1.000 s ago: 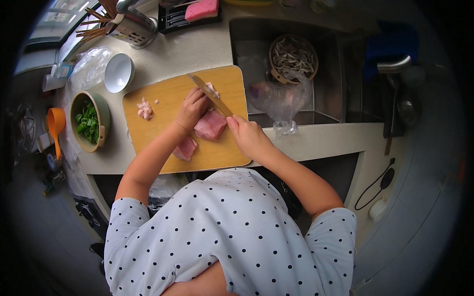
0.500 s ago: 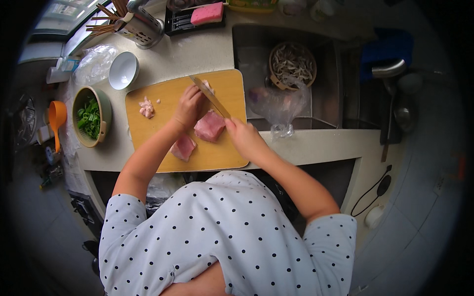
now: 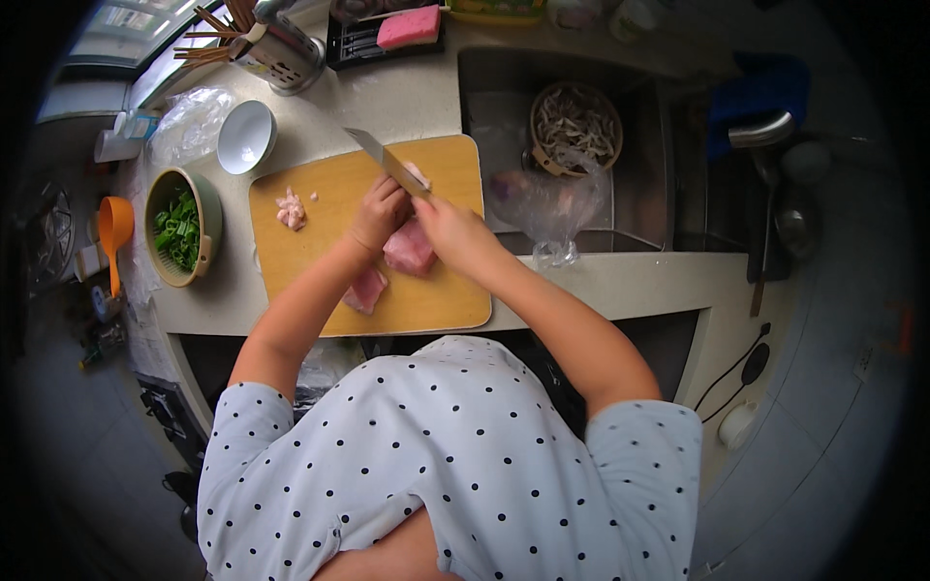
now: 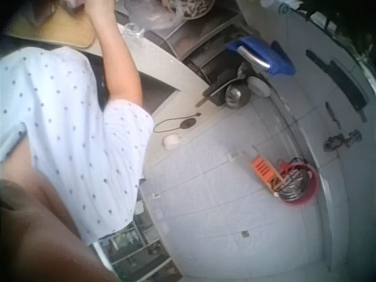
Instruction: The person unpacks raw pork from a plastic bag and places it on a wooden cutting board. Using a cleaver, they slice the meat into smaller pieces and strips, occasionally moving the cut pieces aside to clear space. The person continues cutting until a pile of sliced meat is formed on the board.
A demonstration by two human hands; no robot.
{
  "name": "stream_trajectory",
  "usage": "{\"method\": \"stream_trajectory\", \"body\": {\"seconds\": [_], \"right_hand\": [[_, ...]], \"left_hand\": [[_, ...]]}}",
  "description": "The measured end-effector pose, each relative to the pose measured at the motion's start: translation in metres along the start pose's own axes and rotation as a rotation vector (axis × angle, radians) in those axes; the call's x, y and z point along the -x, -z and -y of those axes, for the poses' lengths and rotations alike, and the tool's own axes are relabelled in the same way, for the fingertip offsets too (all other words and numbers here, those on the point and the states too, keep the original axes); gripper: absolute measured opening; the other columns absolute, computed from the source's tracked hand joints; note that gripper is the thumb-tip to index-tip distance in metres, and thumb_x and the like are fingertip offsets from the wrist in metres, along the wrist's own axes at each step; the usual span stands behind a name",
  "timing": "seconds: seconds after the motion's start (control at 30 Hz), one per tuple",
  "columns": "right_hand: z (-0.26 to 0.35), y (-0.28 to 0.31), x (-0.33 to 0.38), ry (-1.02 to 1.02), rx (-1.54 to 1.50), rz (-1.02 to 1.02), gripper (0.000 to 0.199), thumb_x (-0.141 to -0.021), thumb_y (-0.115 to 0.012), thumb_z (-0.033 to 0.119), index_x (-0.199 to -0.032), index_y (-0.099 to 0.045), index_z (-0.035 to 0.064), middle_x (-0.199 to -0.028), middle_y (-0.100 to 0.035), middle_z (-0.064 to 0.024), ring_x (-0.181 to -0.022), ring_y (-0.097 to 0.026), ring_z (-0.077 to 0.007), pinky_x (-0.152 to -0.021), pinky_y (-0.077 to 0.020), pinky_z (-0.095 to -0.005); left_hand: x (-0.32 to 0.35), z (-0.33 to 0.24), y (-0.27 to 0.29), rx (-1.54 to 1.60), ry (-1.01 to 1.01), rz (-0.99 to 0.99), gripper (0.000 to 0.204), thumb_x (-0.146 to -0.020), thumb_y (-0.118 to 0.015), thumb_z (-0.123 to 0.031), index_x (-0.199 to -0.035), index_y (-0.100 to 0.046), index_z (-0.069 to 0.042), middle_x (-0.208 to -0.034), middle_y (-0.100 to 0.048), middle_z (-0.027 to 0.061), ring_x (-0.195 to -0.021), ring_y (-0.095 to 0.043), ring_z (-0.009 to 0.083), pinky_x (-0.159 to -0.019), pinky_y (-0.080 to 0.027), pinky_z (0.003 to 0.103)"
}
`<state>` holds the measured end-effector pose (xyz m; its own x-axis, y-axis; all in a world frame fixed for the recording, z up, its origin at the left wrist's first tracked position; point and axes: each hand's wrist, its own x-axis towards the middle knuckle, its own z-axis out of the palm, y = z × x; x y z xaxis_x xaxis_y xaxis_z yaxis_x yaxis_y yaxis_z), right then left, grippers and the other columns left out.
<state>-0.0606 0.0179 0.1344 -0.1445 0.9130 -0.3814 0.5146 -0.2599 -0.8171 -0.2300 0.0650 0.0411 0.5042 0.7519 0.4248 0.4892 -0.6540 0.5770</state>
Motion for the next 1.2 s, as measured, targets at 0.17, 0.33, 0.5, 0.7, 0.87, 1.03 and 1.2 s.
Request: {"method": "stream_trajectory", "body": {"seconds": [0.17,0.33,0.5,0.7,0.87,1.03,1.2], "right_hand": [[0.001,-0.005,-0.009,-0.024,0.209,0.015,0.040,-0.095,-0.042,0.035,-0.098,-0.058,-0.0011,-0.086,-0.063,-0.0254,-0.082,-0.061,-0.0445,-0.073,-0.0494,-0.0489],[-0.031,0.025,0.049,-0.141,0.002,0.029,0.045,-0.097,-0.040,0.039,-0.089,-0.058,-0.0021,-0.079,-0.061,-0.0228,-0.076,-0.062,-0.0390,-0.065,-0.0480,-0.0432],[-0.023,0.030,0.044,-0.151,-0.246,0.043,0.052,-0.099,-0.037,0.045,-0.083,-0.055,-0.0019,-0.061,-0.052,-0.0112,-0.059,-0.057,-0.0202,-0.054,-0.0426,-0.0331],[-0.013,0.043,0.048,-0.279,-0.604,0.007,0.057,-0.098,-0.029,0.053,-0.068,-0.043,0.0067,-0.048,-0.037,0.0008,-0.035,-0.034,-0.0081,-0.033,-0.0298,-0.0246],[-0.019,0.057,0.057,-0.358,-0.743,-0.069,0.061,-0.096,-0.028,0.058,-0.059,-0.036,0.0095,-0.047,-0.036,-0.0003,-0.034,-0.033,-0.0088,-0.033,-0.0291,-0.0246],[-0.037,0.070,0.068,-0.336,-0.828,-0.058,0.056,-0.096,-0.029,0.057,-0.068,-0.036,0.0086,-0.050,-0.037,-0.0018,-0.034,-0.034,-0.0098,-0.033,-0.0287,-0.0258],[-0.038,0.075,0.076,-0.297,-0.776,-0.101,0.067,-0.094,-0.025,0.062,-0.053,-0.035,0.0104,-0.044,-0.031,0.0022,-0.033,-0.031,-0.0084,-0.033,-0.0263,-0.0229]], "left_hand": [[0.005,0.000,0.000,-0.077,0.004,-0.081,0.019,-0.068,-0.064,0.000,-0.087,-0.062,-0.001,-0.092,-0.061,0.0126,-0.094,-0.056,0.0321,-0.081,-0.049,0.038],[0.005,0.014,0.030,-0.085,0.095,-0.068,0.016,-0.074,-0.064,0.002,-0.090,-0.063,0.001,-0.094,-0.062,0.0133,-0.090,-0.059,0.0316,-0.076,-0.050,0.038],[0.002,-0.012,0.030,0.089,0.355,-0.143,0.013,-0.077,-0.061,0.004,-0.090,-0.063,0.002,-0.093,-0.062,0.0146,-0.084,-0.061,0.0308,-0.072,-0.051,0.035],[0.008,-0.004,0.040,0.033,0.529,-0.029,0.025,-0.073,-0.066,-0.002,-0.097,-0.062,-0.001,-0.095,-0.060,0.0155,-0.092,-0.057,0.0323,-0.080,-0.048,0.036],[-0.018,-0.026,0.006,0.063,0.372,0.134,0.035,-0.070,-0.071,-0.011,-0.102,-0.061,-0.003,-0.105,-0.055,0.0141,-0.102,-0.050,0.0329,-0.088,-0.044,0.038],[-0.033,-0.064,-0.009,-0.104,0.260,0.459,0.037,-0.062,-0.071,-0.010,-0.097,-0.061,-0.003,-0.100,-0.054,0.0129,-0.099,-0.049,0.0325,-0.086,-0.046,0.036],[-0.045,-0.086,0.001,-0.225,0.263,0.571,0.026,-0.062,-0.069,-0.006,-0.087,-0.062,-0.004,-0.099,-0.056,0.0144,-0.096,-0.051,0.0324,-0.083,-0.047,0.034]]}}
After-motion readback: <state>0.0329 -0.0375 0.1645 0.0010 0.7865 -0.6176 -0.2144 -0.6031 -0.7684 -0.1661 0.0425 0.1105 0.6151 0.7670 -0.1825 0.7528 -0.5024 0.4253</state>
